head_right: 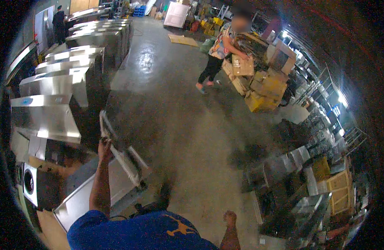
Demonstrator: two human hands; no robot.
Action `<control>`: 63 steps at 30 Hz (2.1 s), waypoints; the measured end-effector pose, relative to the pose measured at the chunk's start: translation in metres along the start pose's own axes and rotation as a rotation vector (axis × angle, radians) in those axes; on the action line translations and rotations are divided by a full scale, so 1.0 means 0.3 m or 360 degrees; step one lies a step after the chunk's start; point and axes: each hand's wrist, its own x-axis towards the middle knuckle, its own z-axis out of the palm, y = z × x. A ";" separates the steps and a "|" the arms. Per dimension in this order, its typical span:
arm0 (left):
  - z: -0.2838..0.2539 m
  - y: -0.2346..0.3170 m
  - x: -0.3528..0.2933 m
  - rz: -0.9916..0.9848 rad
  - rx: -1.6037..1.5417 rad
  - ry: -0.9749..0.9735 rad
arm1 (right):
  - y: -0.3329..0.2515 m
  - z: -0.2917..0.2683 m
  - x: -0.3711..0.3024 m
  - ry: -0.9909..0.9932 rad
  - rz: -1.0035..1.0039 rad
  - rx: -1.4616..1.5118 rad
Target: The person assembles a stainless steel gas stove on a wooden workbench, using a screwdriver and a power drill to secure screws into the stove's frame and burner area. The person adjusts the stove's position and tightens multiple fasteners while another person briefly observes.
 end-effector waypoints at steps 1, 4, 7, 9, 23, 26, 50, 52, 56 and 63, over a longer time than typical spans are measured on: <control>0.030 0.017 0.088 -0.0126 0.0096 0.0059 | -0.057 -0.022 0.093 -0.0108 -0.0139 -0.0318; 0.125 0.048 0.254 -0.0496 -0.0078 0.0138 | -0.215 -0.026 0.279 -0.0262 0.0587 0.0864; 0.185 0.098 0.376 -0.0206 0.0972 0.0349 | -0.394 -0.054 0.430 -0.0349 0.0656 0.0693; 0.216 0.133 0.430 -0.0308 0.1354 0.0337 | -0.527 -0.080 0.558 -0.0469 0.0619 0.0645; 0.334 0.342 0.354 -0.1351 0.1793 0.0763 | -1.821 -0.480 2.243 -0.0884 0.0146 0.0099; 0.497 0.418 0.360 -0.1659 0.1974 0.1065 | -2.388 -0.550 2.610 -0.0758 0.0013 0.0118; 1.623 -0.111 2.935 -0.1228 0.1082 0.0073 | -4.729 0.144 3.875 -0.1180 -0.0698 -0.0404; 1.740 -0.132 3.130 -0.1369 0.1065 -0.0028 | -4.877 0.068 4.083 -0.1108 -0.0653 -0.0396; 1.954 -0.123 3.476 -0.1612 0.1470 -0.0386 | -5.110 -0.071 4.445 -0.1003 -0.0496 -0.0412; 2.325 -0.210 4.103 -0.1538 0.1395 -0.0322 | -5.405 -0.256 5.248 -0.0799 -0.0443 -0.0667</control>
